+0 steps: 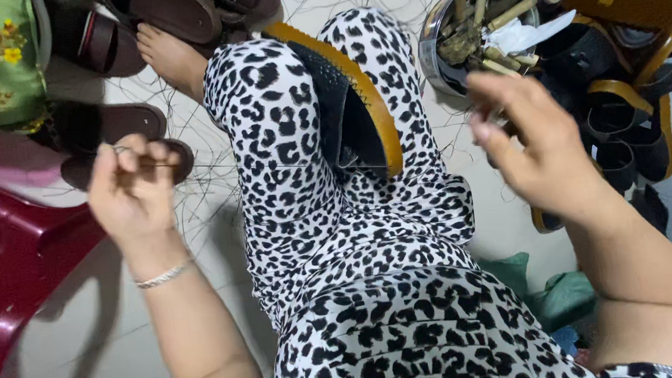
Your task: The person sits on the floor and sews the sole of a black shoe using a needle and thread. They repeatedly push the needle through the shoe's edge and pull the thread tight to secure the sole.
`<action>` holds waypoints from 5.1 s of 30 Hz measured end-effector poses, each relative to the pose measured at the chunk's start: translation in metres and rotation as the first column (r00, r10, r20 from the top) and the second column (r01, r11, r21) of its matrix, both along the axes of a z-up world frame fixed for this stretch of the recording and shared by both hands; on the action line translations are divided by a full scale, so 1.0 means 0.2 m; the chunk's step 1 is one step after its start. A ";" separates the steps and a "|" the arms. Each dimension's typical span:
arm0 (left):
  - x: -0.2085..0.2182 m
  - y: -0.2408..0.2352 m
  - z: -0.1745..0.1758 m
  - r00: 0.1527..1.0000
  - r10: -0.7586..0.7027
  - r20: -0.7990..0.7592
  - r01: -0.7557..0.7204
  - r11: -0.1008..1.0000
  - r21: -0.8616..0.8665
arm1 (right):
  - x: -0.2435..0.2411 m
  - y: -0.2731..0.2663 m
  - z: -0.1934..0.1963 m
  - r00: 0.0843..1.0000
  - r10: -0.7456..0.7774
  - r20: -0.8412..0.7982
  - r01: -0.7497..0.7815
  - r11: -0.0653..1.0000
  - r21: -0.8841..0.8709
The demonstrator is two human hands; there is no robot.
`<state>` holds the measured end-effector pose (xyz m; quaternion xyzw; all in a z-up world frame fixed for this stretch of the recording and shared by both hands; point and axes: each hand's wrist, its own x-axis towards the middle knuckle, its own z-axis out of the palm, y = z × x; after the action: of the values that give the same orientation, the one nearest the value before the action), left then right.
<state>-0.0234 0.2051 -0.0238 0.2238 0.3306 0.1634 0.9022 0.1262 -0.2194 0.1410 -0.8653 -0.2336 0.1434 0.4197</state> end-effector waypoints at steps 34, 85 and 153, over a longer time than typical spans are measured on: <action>0.37 -0.90 0.33 0.826 -0.444 -0.347 0.053 -0.552 0.832 | -0.06 0.16 0.04 0.661 0.706 0.254 -0.267 0.538 -0.800; 0.19 -0.88 0.58 0.826 -0.554 0.104 0.469 0.777 0.420 | -0.15 0.15 -0.25 0.789 0.338 -0.513 0.053 0.794 0.605; 0.33 -0.67 0.50 0.971 -0.152 -0.183 0.139 -0.258 0.956 | 0.01 -0.06 -0.01 0.834 0.552 0.012 -0.458 0.703 -0.544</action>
<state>0.0435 0.0716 0.0765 0.8825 0.0429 0.2519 0.3948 0.1275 -0.2318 0.1382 -0.8565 -0.4502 0.2348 0.0924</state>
